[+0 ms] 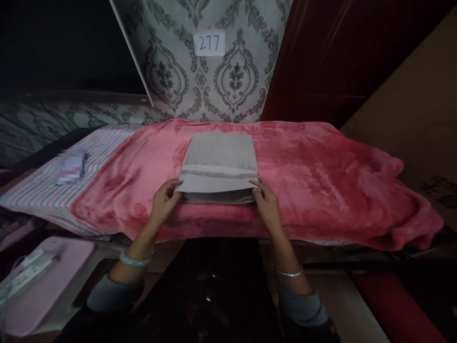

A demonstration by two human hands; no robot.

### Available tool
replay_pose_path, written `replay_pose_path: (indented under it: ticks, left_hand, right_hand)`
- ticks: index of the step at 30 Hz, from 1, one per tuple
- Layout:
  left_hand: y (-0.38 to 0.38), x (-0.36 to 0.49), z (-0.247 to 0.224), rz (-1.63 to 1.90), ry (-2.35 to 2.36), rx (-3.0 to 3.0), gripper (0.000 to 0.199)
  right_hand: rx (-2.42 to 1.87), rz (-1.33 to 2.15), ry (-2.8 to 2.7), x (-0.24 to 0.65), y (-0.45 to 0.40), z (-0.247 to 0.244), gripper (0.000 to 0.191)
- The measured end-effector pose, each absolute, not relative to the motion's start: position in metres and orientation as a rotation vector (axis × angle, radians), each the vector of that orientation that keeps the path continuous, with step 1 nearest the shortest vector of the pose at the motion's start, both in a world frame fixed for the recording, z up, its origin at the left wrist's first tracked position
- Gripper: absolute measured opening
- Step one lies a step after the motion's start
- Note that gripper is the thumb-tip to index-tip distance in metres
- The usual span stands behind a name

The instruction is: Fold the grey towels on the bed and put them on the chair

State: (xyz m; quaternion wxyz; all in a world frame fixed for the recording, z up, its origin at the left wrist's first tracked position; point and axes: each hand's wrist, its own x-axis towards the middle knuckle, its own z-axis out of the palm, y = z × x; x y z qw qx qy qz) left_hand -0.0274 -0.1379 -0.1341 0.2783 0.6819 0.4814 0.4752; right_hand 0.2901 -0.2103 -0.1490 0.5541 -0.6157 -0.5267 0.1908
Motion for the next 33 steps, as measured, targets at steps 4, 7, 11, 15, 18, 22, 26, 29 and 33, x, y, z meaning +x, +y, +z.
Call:
replay_pose_path:
  ticks: [4, 7, 11, 15, 18, 22, 26, 29, 33]
  left_hand:
    - [-0.139, -0.027, -0.131, 1.259, 1.307, 1.818, 0.029]
    - [-0.138, -0.027, -0.128, 1.246, 1.316, 1.813, 0.027]
    - [-0.137, -0.026, -0.125, 1.226, 1.339, 1.798, 0.028]
    - [-0.136, -0.026, -0.127, 1.204, 1.344, 1.809, 0.029]
    - [-0.136, -0.027, -0.128, 1.211, 1.347, 1.895, 0.029]
    - [-0.138, -0.023, -0.123, 1.201, 1.370, 2.267, 0.037]
    - [-0.133, -0.010, -0.111, 0.901, 1.161, 2.596, 0.028]
    - [-0.124, 0.002, -0.104, 0.784, 1.101, 2.601, 0.021]
    - [-0.112, 0.009, -0.103, 0.777, 1.139, 2.573, 0.031]
  right_hand:
    - [-1.457, 0.388, -1.307, 0.291, -0.213, -0.151, 0.038]
    - [-1.457, 0.423, -1.326, 0.294, -0.216, -0.149, 0.039]
    - [-1.460, 0.477, -1.395, 0.299, -0.218, -0.146, 0.046]
    - [-1.440, 0.449, -1.519, 0.300, -0.219, -0.148, 0.058]
    - [-1.466, 0.402, -1.503, 0.299, -0.218, -0.149, 0.057]
    - [-1.500, 0.372, -1.443, 0.299, -0.212, -0.147, 0.049]
    - [-1.490, 0.382, -1.434, 0.299, -0.206, -0.140, 0.041]
    - [-1.500, 0.412, -1.396, 0.299, -0.202, -0.136, 0.031]
    - [-1.483, 0.426, -1.506, 0.301, -0.204, -0.134, 0.029]
